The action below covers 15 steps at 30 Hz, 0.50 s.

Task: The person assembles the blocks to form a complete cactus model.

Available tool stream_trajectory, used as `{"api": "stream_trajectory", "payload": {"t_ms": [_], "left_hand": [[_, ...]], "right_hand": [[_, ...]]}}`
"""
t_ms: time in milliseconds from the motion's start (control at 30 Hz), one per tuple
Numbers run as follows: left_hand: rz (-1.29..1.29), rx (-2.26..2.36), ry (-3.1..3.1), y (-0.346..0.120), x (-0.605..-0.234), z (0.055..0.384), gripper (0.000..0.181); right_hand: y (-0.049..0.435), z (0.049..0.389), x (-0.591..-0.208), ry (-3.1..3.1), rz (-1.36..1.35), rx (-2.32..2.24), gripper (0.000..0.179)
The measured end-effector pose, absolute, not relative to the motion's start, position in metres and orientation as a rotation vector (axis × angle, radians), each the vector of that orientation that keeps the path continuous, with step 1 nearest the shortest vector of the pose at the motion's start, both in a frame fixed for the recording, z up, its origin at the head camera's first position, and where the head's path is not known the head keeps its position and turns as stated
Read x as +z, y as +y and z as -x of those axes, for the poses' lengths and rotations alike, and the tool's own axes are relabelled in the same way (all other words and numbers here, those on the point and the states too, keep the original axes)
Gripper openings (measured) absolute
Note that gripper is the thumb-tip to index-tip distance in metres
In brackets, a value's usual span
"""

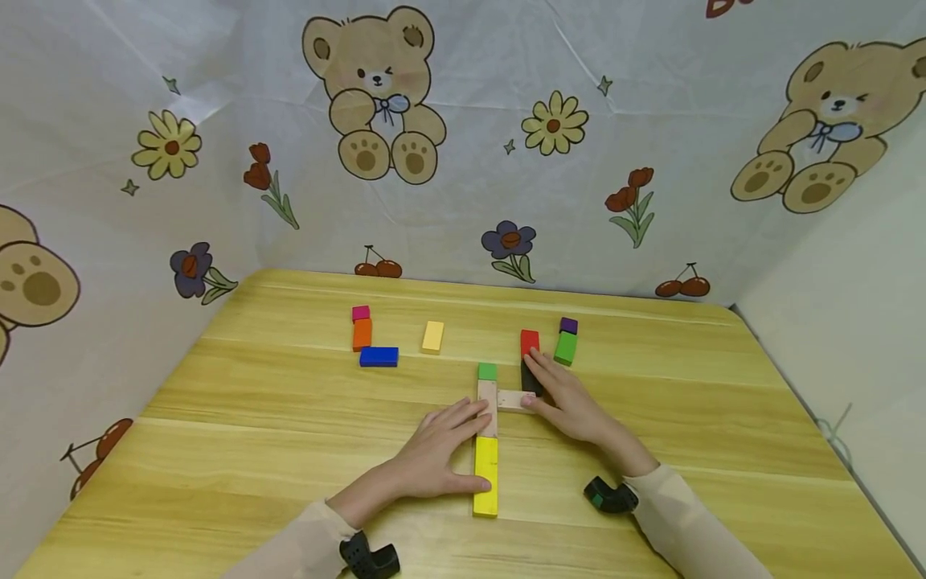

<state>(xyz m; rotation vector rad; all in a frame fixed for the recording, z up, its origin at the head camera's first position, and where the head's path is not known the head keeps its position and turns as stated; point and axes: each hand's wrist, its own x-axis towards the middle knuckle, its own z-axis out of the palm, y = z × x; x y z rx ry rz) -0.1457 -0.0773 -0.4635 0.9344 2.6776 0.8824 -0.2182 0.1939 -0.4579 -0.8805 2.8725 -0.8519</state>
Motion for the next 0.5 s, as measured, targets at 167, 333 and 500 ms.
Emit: {"api": "stream_trajectory", "payload": {"t_ms": [167,333,500], "left_hand": [[-0.898,1.031,2.679,-0.078,-0.457,0.147,0.083],[-0.839,1.179,2.781,-0.089,-0.444,0.166,0.078],[-0.652,1.310,2.892,-0.113,-0.430,0.205,0.074]], "right_hand": [[0.194,0.218,-0.458,2.874,0.887,-0.838,0.070],[0.195,0.218,-0.458,2.877,0.899,-0.840,0.070],[0.195,0.218,-0.460,2.859,0.872,-0.825,0.071]]}}
